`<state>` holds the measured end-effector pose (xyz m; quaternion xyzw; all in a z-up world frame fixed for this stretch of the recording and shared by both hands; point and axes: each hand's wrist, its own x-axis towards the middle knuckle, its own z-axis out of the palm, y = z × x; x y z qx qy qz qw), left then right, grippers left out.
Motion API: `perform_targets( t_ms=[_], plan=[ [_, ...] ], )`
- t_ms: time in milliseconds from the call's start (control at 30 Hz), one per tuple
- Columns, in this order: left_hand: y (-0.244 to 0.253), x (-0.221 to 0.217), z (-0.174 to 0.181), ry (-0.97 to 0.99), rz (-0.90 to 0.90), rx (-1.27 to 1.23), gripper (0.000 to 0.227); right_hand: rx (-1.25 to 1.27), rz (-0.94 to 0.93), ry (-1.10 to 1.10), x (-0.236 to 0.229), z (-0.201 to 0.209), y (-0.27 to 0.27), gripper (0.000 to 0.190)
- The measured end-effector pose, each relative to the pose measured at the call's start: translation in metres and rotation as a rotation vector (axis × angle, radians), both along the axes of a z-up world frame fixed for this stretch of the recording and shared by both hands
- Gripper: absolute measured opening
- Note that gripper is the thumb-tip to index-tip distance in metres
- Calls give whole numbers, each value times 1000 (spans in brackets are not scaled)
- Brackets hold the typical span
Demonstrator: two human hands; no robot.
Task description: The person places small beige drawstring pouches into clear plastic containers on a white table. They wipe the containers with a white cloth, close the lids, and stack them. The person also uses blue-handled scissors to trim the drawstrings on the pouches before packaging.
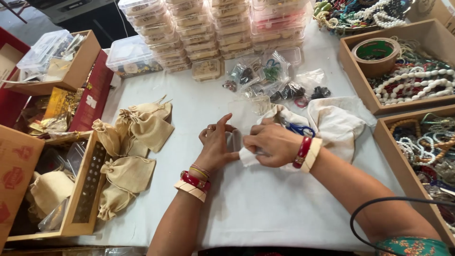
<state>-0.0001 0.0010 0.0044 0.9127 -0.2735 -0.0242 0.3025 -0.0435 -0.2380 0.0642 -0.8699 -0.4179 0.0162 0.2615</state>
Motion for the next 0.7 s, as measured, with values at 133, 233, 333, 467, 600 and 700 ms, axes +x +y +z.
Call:
perform_targets(
  t_ms=[133,233,333,467,600,700],
  plan=[
    [2,1,9,38,-24,4,123,-41,23,-9,3,10,-25,16],
    [3,4,6,32,-35,26,121,-90,-5,-54,5,13,-35,20],
    [5,6,4,-8,-44,34,121,-97,-31,-63,10,7,-35,25],
    [9,6,0,-61,-34,-11,116,31,-80,147,29,-20,-54,33],
    [9,0,5,-136,-48,-109,111,499,-8,258,42,-43,-87,40],
    [13,0,12,-167,-11,-72,109,824,-171,593,49,-54,-100,27]
  ],
)
